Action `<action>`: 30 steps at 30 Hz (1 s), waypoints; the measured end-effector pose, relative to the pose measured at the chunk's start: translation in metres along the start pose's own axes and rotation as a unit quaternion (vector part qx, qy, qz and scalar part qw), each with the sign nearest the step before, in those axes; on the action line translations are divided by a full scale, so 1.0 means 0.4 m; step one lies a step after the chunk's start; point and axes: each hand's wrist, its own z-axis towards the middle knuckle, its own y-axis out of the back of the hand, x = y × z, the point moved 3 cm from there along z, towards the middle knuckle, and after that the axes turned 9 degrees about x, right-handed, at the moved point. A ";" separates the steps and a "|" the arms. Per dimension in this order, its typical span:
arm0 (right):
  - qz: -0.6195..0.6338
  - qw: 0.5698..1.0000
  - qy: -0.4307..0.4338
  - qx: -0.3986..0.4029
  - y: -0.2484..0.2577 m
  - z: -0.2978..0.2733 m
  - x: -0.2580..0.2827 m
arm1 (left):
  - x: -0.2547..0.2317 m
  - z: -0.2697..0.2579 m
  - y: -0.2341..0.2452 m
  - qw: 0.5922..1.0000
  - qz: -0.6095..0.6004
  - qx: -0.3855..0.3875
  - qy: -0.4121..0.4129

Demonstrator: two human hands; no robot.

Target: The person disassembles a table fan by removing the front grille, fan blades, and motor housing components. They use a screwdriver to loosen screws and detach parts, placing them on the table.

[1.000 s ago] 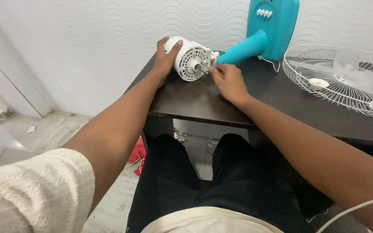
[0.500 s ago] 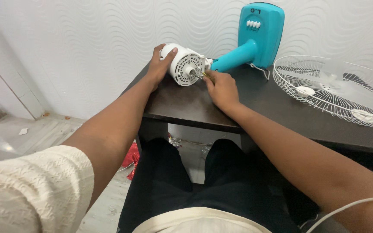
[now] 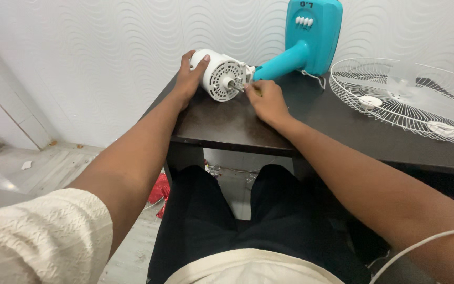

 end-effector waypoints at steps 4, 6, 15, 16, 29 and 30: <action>0.073 0.997 0.012 0.022 -0.003 0.021 -0.034 | -0.002 -0.004 0.001 1.000 0.003 0.004 0.012; 0.072 0.997 0.036 0.002 -0.007 0.020 -0.039 | -0.004 -0.004 -0.001 1.000 0.012 0.003 0.013; -0.075 0.993 0.083 -0.036 0.008 0.000 0.003 | 0.002 -0.007 0.004 0.999 0.027 -0.007 -0.020; -0.090 0.992 0.089 -0.028 0.012 0.001 0.007 | 0.002 -0.005 0.004 0.999 0.030 -0.007 -0.016; -0.288 0.933 0.214 0.007 0.035 -0.023 0.037 | 0.041 0.029 0.004 0.998 0.057 -0.003 -0.041; -0.288 0.934 0.212 0.003 0.033 -0.026 0.037 | 0.045 0.036 -0.001 0.993 0.107 -0.013 -0.051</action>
